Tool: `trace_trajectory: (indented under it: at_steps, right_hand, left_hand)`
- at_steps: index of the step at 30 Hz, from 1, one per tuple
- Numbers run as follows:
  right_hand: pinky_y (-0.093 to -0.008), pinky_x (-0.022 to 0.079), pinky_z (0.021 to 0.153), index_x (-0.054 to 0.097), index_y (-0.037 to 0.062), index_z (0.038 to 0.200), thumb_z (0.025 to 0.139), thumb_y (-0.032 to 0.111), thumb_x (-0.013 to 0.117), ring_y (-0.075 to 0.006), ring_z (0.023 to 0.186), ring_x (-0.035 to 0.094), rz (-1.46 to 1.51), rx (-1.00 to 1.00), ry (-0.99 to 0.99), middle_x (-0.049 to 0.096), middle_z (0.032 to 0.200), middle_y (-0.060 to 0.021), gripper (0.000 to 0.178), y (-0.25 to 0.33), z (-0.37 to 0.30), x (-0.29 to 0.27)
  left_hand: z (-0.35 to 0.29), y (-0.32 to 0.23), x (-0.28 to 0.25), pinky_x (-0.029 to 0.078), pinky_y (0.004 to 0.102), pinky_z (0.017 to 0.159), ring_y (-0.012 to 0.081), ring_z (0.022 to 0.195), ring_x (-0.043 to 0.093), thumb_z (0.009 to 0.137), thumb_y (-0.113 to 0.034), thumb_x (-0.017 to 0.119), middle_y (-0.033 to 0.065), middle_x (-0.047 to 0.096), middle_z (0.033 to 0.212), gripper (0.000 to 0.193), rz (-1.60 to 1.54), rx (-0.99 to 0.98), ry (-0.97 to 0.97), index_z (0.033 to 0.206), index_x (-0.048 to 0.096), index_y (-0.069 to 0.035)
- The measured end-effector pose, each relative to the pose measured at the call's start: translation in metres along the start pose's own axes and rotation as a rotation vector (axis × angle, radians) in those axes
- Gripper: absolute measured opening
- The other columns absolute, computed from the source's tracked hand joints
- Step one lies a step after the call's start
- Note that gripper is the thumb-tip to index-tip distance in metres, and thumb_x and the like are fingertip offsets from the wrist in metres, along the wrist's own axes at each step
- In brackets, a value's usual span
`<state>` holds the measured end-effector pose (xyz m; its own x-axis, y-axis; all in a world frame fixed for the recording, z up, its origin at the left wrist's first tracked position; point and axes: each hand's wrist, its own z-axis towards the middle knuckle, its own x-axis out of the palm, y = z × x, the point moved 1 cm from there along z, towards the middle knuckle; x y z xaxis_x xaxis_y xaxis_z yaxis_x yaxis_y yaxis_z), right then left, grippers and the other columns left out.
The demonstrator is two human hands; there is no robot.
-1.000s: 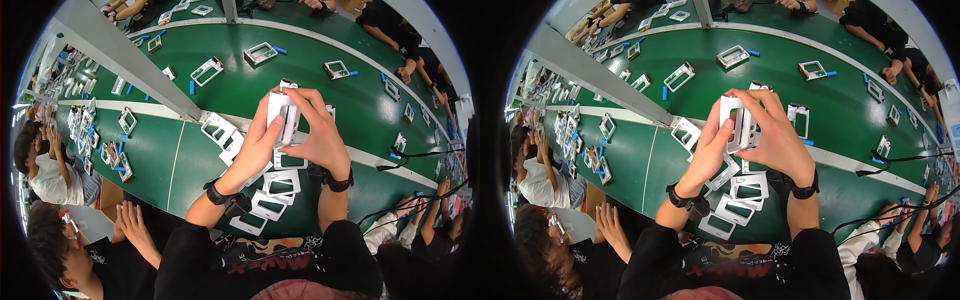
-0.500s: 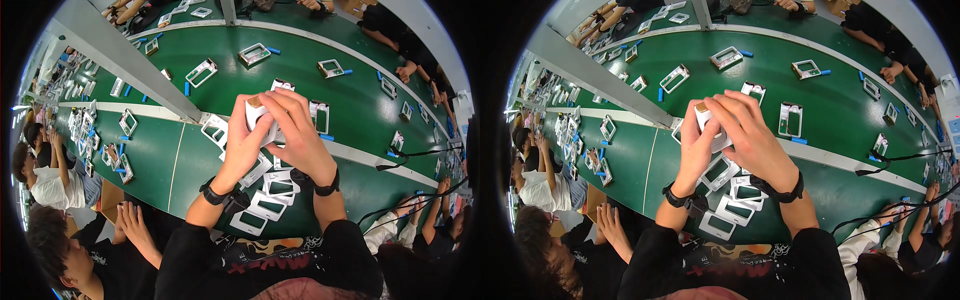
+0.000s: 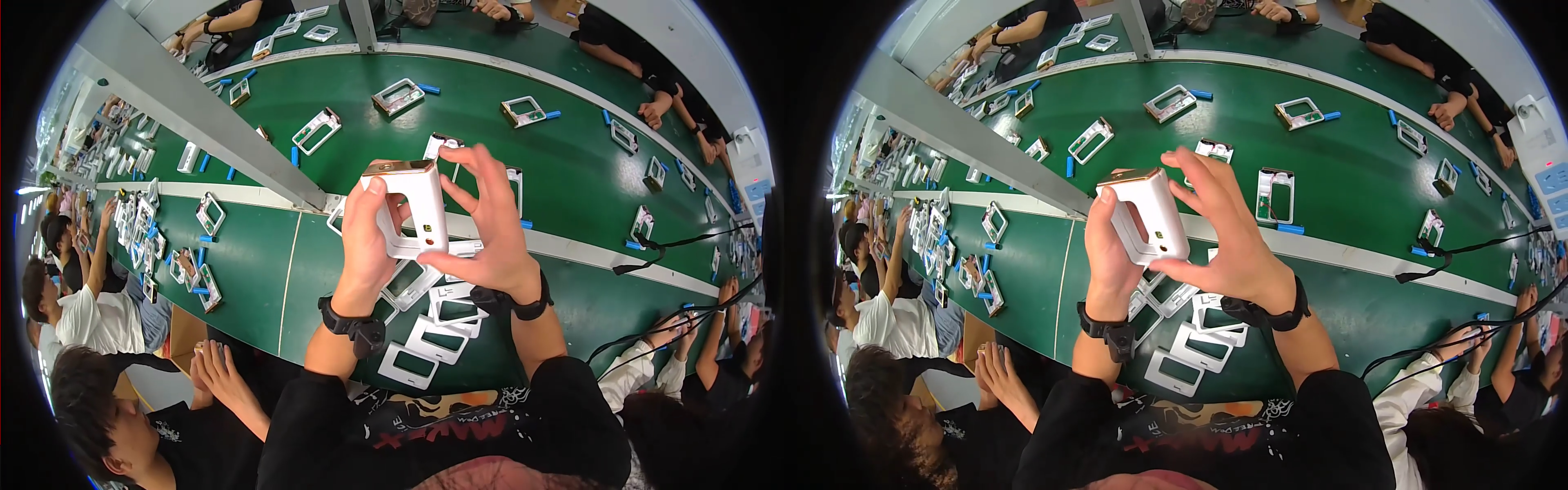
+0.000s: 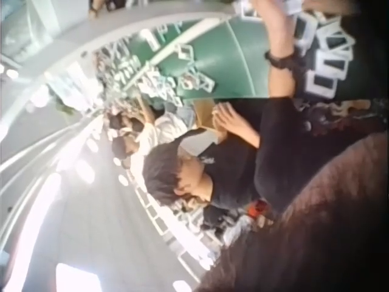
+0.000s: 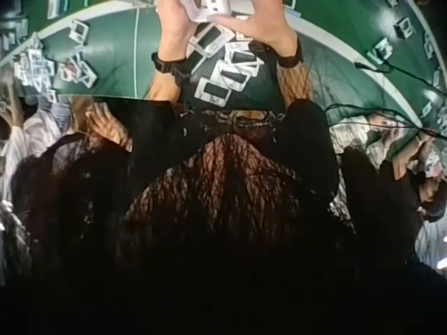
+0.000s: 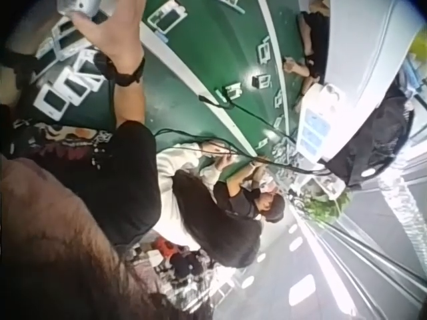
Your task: Assembling small electronic components into plastic housings at a production line.
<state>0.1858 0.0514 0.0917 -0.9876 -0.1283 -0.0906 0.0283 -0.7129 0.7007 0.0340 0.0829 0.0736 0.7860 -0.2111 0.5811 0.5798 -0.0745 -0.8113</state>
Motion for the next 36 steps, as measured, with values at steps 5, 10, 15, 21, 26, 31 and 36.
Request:
trace_trajectory:
  at_steps: [5, 10, 15, 21, 26, 31, 36]
  right_hand:
    - [-0.0455, 0.041, 0.108, 0.036, 0.0049, 0.145, 0.068, -0.006, 0.075, -0.0290, 0.131, 0.044, -0.064, 0.169, -0.029, 0.041, 0.137, -0.0158, 0.087, 0.014, 0.000, -0.012]
    - [-0.0404, 0.043, 0.105, 0.047, -0.0020, 0.136, 0.078, -0.006, 0.065, -0.0261, 0.124, 0.052, -0.066, 0.278, -0.197, 0.048, 0.131, -0.0157, 0.060, 0.016, -0.002, -0.009]
    - [-0.0327, 0.045, 0.099, 0.050, -0.0066, 0.131, 0.090, 0.004, 0.056, -0.0231, 0.117, 0.057, -0.258, 0.292, -0.077, 0.057, 0.126, -0.0158, 0.043, 0.014, -0.008, -0.014]
    - [-0.0350, 0.049, 0.091, 0.049, -0.0053, 0.129, 0.092, 0.007, 0.059, -0.0325, 0.112, 0.062, -0.037, 0.313, -0.198, 0.057, 0.129, -0.0229, 0.040, 0.022, -0.014, -0.008]
    - [-0.0356, 0.047, 0.095, 0.046, -0.0068, 0.130, 0.097, 0.014, 0.053, -0.0308, 0.116, 0.060, -0.194, 0.219, -0.192, 0.056, 0.132, -0.0228, 0.039, 0.027, -0.018, -0.012]
    - [-0.0364, 0.048, 0.096, 0.046, -0.0074, 0.128, 0.100, 0.023, 0.050, -0.0315, 0.118, 0.060, -0.257, 0.130, -0.139, 0.055, 0.134, -0.0236, 0.041, 0.026, -0.011, -0.010]
    - [-0.0362, 0.048, 0.095, 0.047, -0.0074, 0.128, 0.100, 0.023, 0.050, -0.0327, 0.116, 0.061, -0.287, 0.111, -0.111, 0.054, 0.133, -0.0250, 0.041, 0.028, -0.004, -0.006]
  left_hand:
    - [0.001, 0.001, 0.003, 0.052, 0.0355, 0.091, 0.0201, 0.104, 0.061, 0.099, -0.035, 0.048, 0.0148, 0.060, 0.116, 0.044, -0.124, -0.142, 0.144, 0.121, 0.050, 0.002]
    - [0.000, 0.008, 0.018, 0.054, 0.0339, 0.080, 0.0211, 0.097, 0.064, 0.096, -0.048, 0.046, 0.0141, 0.063, 0.110, 0.053, -0.020, -0.083, 0.036, 0.119, 0.054, -0.001]
    - [-0.001, 0.013, 0.021, 0.048, 0.0328, 0.093, 0.0198, 0.106, 0.060, 0.098, -0.035, 0.049, 0.0127, 0.060, 0.114, 0.043, -0.024, 0.025, 0.256, 0.119, 0.050, 0.002]
    - [-0.004, 0.009, 0.023, 0.044, 0.0279, 0.090, 0.0152, 0.104, 0.057, 0.097, -0.035, 0.053, 0.0090, 0.059, 0.112, 0.044, 0.079, 0.070, 0.381, 0.121, 0.050, 0.002]
    - [-0.008, 0.006, 0.039, 0.043, 0.0278, 0.089, 0.0144, 0.103, 0.056, 0.095, -0.032, 0.061, 0.0080, 0.059, 0.111, 0.046, 0.074, 0.083, 0.294, 0.123, 0.049, 0.003]
    - [-0.005, 0.003, 0.027, 0.042, 0.0279, 0.091, 0.0143, 0.105, 0.055, 0.092, -0.029, 0.067, 0.0075, 0.058, 0.111, 0.050, 0.011, 0.091, 0.355, 0.124, 0.048, 0.004]
    - [-0.005, -0.003, 0.025, 0.042, 0.0283, 0.091, 0.0144, 0.106, 0.055, 0.091, -0.029, 0.068, 0.0077, 0.057, 0.113, 0.050, -0.008, 0.097, 0.366, 0.124, 0.048, 0.004]
